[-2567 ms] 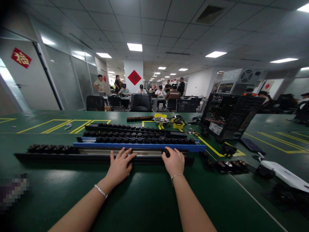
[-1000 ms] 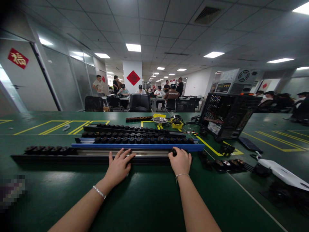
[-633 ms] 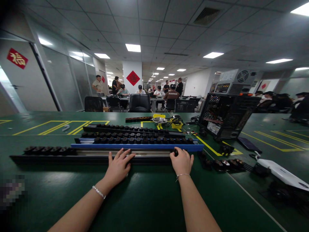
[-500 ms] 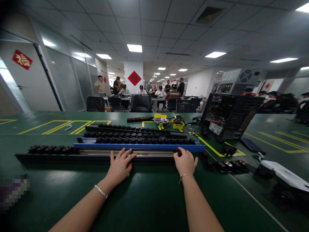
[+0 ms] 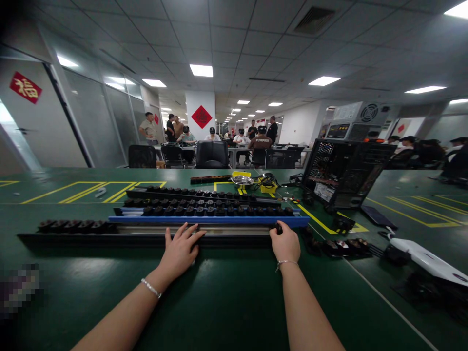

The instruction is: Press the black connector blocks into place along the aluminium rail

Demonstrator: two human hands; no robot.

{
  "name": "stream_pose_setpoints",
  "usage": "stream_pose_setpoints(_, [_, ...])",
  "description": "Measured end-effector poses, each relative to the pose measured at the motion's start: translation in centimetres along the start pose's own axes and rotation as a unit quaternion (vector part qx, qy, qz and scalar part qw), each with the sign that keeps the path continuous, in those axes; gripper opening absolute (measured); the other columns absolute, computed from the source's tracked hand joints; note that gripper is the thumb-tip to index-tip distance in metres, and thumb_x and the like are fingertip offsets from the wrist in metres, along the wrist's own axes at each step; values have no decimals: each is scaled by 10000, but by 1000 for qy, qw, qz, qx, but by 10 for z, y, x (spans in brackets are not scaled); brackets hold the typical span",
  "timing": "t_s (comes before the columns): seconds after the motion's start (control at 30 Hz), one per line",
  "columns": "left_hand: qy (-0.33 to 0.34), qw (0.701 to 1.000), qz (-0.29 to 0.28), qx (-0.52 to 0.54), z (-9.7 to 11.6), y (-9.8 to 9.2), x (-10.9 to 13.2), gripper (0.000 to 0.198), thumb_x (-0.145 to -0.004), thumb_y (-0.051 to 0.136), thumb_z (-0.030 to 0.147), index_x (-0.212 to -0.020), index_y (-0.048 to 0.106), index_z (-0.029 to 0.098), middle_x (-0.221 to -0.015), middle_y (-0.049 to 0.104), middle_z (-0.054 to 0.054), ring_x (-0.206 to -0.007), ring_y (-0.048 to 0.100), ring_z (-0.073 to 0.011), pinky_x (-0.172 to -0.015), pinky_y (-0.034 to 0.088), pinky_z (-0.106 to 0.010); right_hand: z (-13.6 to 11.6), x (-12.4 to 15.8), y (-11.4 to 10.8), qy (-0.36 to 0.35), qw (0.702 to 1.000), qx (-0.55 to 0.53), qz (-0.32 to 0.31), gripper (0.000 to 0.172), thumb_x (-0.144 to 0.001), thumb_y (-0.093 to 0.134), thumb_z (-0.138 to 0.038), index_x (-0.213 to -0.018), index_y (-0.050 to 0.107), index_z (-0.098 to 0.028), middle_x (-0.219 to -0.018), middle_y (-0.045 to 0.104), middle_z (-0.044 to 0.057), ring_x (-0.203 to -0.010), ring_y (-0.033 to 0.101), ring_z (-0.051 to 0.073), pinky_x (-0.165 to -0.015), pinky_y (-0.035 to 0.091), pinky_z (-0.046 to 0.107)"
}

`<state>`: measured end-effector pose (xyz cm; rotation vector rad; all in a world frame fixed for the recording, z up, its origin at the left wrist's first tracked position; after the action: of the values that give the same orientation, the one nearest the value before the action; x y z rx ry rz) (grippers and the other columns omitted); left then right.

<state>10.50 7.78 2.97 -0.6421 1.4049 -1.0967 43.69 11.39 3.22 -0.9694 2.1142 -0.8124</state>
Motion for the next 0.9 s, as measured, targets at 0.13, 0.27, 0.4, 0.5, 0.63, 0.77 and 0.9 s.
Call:
stream_pose_setpoints(0.13, [-3,1000,-7,3,0,0,0,468,-793,453,232,-1222,483,416,-1368,454,24,-1318,281,-288,-1018,43,-685,14,-6,-4,27,999,-16,6,473,-758,425,-377,-1176,587,-225,-1053,641,85,-891,588,231,-740,439,318])
stream_pose_setpoints(0.27, [-6,1000,-9,5,0,0,0,469,-793,458,227,-1221,485,414,-1367,454,24,-1321,275,-285,-1023,27,-679,26,-13,-9,39,999,-20,24,474,-758,426,-372,-1175,585,-215,-1048,644,85,-891,586,234,-762,433,327])
stream_pose_setpoints(0.4, [-6,1000,-7,4,0,0,0,467,-793,459,223,-1220,485,409,-1365,456,23,-1321,273,-283,-1023,29,-680,32,-18,-11,38,999,-12,31,478,-760,425,-362,-1183,578,-199,-1027,646,93,-868,585,234,-763,431,332])
stream_pose_setpoints(0.5, [-6,1000,-10,-1,1,-1,1,466,-789,468,224,-1218,488,407,-1364,458,18,-1321,275,-285,-1025,38,-678,34,-20,-11,37,999,-5,34,476,-761,424,-357,-1181,577,-191,-1030,644,98,-867,584,238,-767,430,337])
stream_pose_setpoints(0.63, [-9,1000,-14,-5,1,-1,1,471,-784,475,221,-1218,490,406,-1361,461,14,-1318,282,-286,-1029,42,-672,35,-21,-13,33,998,-4,46,468,-766,420,-338,-1177,578,-181,-1054,636,106,-879,582,237,-790,429,341])
stream_pose_setpoints(0.77, [-8,1000,-15,-5,2,-2,1,478,-779,480,215,-1217,491,406,-1357,465,15,-1314,289,-284,-1029,46,-672,37,-22,-15,37,998,-8,56,460,-764,432,-324,-1168,585,-166,-1056,637,110,-902,581,237,-817,424,336])
stream_pose_setpoints(0.9, [-6,1000,-13,-3,2,-2,1,471,-782,475,218,-1217,492,398,-1357,465,13,-1314,286,-284,-1028,39,-674,37,-23,-14,35,998,-7,54,460,-764,433,-310,-1171,582,-155,-1042,643,112,-903,583,239,-820,425,340])
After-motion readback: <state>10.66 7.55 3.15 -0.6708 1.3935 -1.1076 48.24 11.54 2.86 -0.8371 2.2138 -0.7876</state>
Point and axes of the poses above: each hand's wrist, its own x-axis away from the middle knuckle, its own y-axis out of the palm, z = x × y, the point moved 8 cm from there along -x, towards the middle knuckle
